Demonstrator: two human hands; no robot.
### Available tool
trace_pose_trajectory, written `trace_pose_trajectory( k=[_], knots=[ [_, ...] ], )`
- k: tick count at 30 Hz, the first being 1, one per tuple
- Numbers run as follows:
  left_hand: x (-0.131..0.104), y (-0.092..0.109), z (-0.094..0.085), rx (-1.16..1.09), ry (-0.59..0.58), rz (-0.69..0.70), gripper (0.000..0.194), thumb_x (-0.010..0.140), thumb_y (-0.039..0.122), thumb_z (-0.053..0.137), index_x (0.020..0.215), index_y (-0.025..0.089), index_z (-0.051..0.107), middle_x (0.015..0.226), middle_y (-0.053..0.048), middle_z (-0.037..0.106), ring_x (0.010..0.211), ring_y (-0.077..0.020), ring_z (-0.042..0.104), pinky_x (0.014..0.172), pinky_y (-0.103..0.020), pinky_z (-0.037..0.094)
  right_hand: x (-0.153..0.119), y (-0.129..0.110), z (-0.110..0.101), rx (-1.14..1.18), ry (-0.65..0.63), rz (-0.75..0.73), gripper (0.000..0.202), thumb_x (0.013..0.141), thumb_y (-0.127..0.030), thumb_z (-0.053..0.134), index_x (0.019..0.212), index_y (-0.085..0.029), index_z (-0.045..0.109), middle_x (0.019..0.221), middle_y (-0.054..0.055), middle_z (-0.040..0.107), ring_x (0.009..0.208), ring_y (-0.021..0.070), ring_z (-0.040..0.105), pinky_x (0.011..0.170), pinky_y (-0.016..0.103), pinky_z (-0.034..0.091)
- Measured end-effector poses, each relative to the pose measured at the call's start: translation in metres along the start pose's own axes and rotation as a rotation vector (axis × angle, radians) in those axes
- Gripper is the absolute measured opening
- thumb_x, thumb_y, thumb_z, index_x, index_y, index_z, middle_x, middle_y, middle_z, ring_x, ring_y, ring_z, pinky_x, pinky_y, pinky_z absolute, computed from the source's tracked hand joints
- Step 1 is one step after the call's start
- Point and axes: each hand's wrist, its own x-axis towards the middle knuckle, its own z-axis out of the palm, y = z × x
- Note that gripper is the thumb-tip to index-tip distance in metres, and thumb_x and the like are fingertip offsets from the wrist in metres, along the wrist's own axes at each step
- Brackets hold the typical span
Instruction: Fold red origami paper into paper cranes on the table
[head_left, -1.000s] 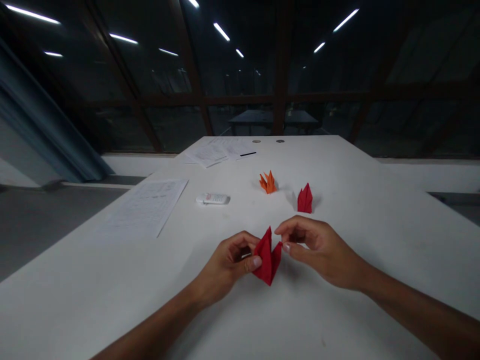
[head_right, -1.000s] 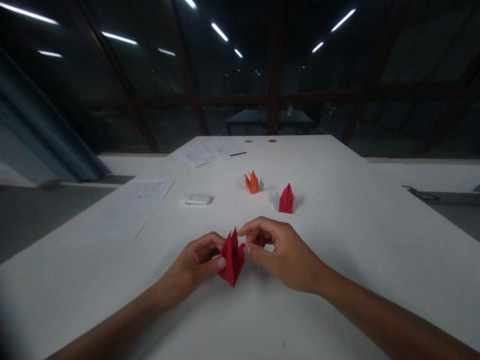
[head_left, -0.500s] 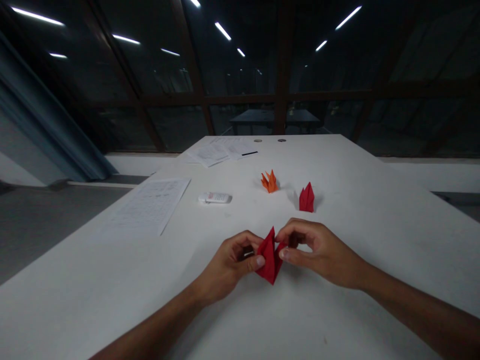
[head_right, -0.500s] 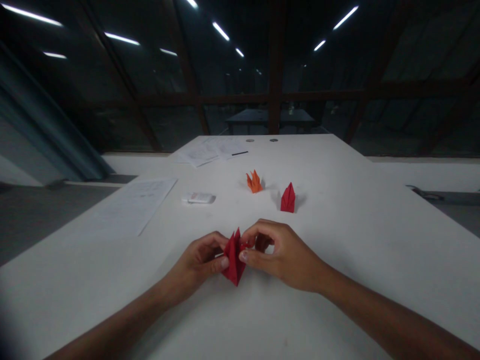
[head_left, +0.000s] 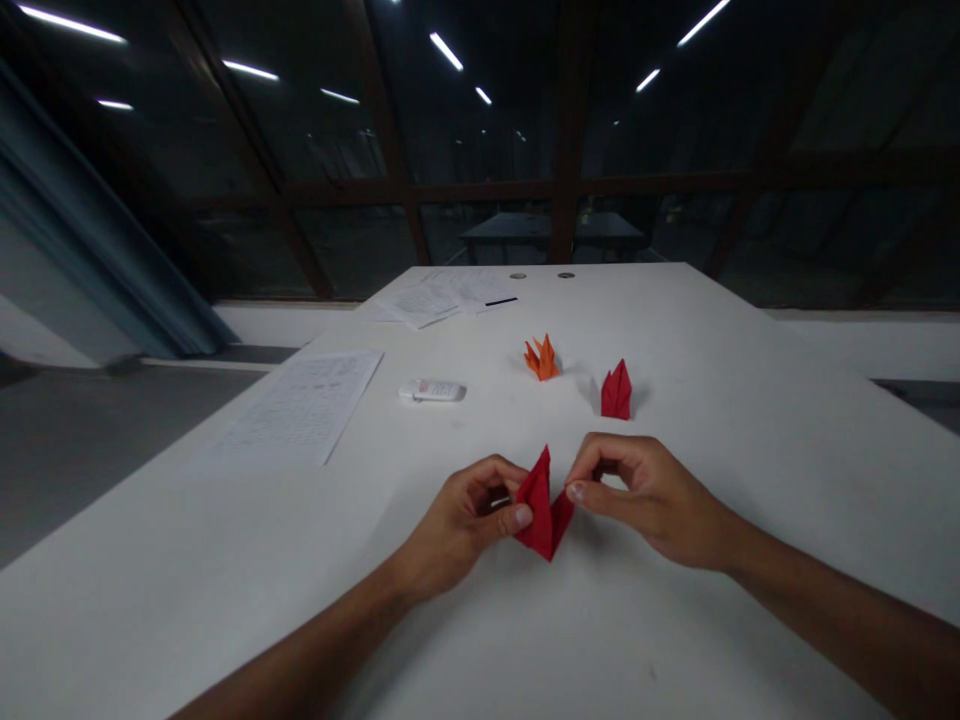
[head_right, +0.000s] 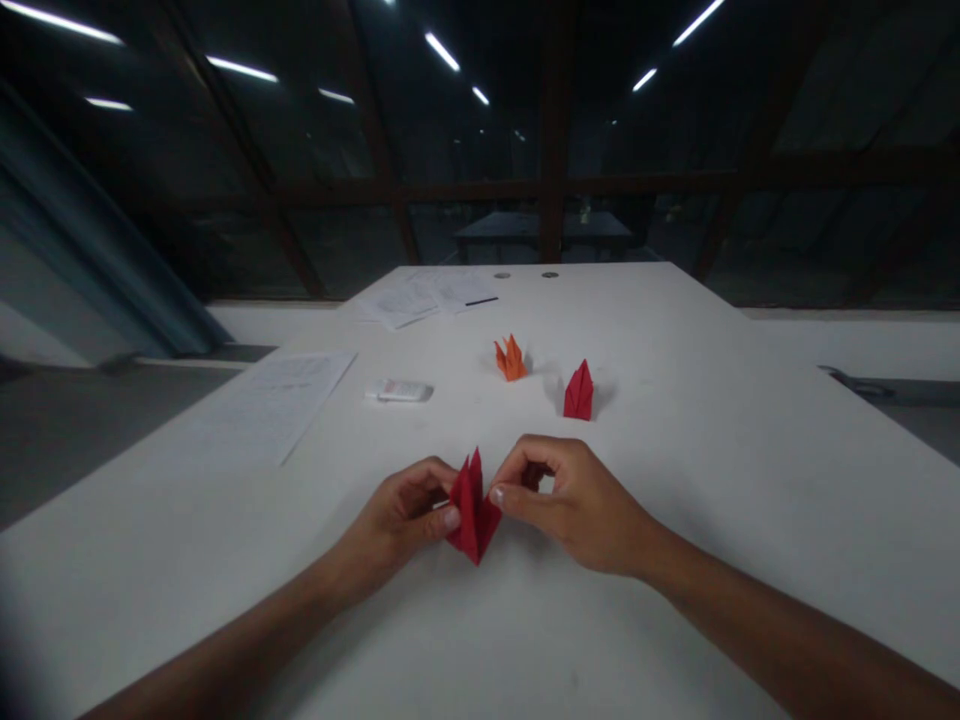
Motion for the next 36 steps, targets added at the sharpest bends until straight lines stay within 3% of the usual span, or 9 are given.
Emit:
trace_pose_trajectory(
  k=[10,15,19,23,25,29,33,36],
  knots=[
    [0.002,-0.007,-0.002,-0.059,0.068,-0.012,0.032,0.086,0.030,0.077,0.110,0.015,0.063,0.096,-0.006,0.068,0.082,-0.0147,0.064,0.078,-0.029,0.050,0.006,0.022,0.005,0.127,0.006,0.054,0.027,0.093,-0.042,0.066,0.111,-0.022,0.067,0.088,0.001,0.063,0.077,0.0154,0.057,0.070,0.029,0.045],
    [0.003,-0.004,0.001,-0.016,0.085,-0.011,0.031,0.086,0.029,0.077,0.111,0.016,0.065,0.097,-0.005,0.070,0.085,-0.0148,0.064,0.080,-0.028,0.050,0.002,0.017,0.009,0.007,0.012,0.007,0.017,0.093,-0.037,0.067,0.094,-0.020,0.068,0.086,0.001,0.066,0.078,0.0160,0.058,0.072,0.029,0.046],
    [0.005,-0.005,-0.003,-0.036,0.105,0.012,0.025,0.088,0.028,0.074,0.109,0.016,0.066,0.097,-0.005,0.070,0.086,-0.0139,0.064,0.081,-0.027,0.049,-0.001,0.011,0.009,0.017,-0.049,-0.037,0.023,0.098,-0.037,0.059,0.088,-0.019,0.067,0.082,0.001,0.063,0.076,0.0151,0.055,0.071,0.028,0.044],
    [0.005,-0.010,-0.007,-0.070,0.002,-0.027,0.022,0.090,0.028,0.072,0.107,0.015,0.067,0.095,-0.006,0.071,0.081,-0.0129,0.063,0.077,-0.027,0.048,-0.001,0.014,0.012,0.016,0.087,-0.002,0.019,0.095,-0.038,0.064,0.088,-0.020,0.060,0.081,-0.001,0.060,0.074,0.0144,0.054,0.069,0.027,0.044],
    [0.005,-0.010,-0.007,-0.042,-0.045,-0.044,0.022,0.091,0.029,0.071,0.107,0.015,0.067,0.095,-0.006,0.070,0.082,-0.0137,0.063,0.078,-0.028,0.047,0.000,0.017,0.014,-0.017,0.055,0.030,0.016,0.094,-0.036,0.064,0.092,-0.020,0.062,0.082,-0.001,0.062,0.074,0.0146,0.055,0.069,0.027,0.044],
    [0.002,-0.005,-0.003,0.136,-0.013,-0.032,0.026,0.094,0.035,0.065,0.113,0.017,0.065,0.103,-0.009,0.069,0.090,-0.0181,0.063,0.082,-0.032,0.048,0.000,0.017,0.018,-0.088,0.018,0.040,0.020,0.097,-0.032,0.056,0.086,-0.020,0.066,0.075,-0.001,0.063,0.070,0.0145,0.055,0.065,0.027,0.043],
    [-0.005,0.006,0.007,0.503,0.195,0.156,0.033,0.090,0.038,0.069,0.117,0.020,0.063,0.113,-0.008,0.064,0.103,-0.0213,0.058,0.090,-0.035,0.044,-0.003,0.012,0.022,-0.239,0.180,0.001,0.019,0.094,-0.024,0.056,0.078,-0.019,0.065,0.070,-0.002,0.063,0.067,0.0140,0.056,0.063,0.027,0.041],
    [-0.007,0.011,0.013,0.637,0.261,0.223,0.031,0.081,0.035,0.077,0.104,0.018,0.064,0.097,-0.004,0.063,0.091,-0.0181,0.056,0.085,-0.032,0.043,-0.006,0.010,0.027,-0.355,0.206,-0.044,0.018,0.093,-0.022,0.059,0.077,-0.020,0.067,0.070,-0.002,0.065,0.065,0.0136,0.057,0.060,0.026,0.040]
  ],
)
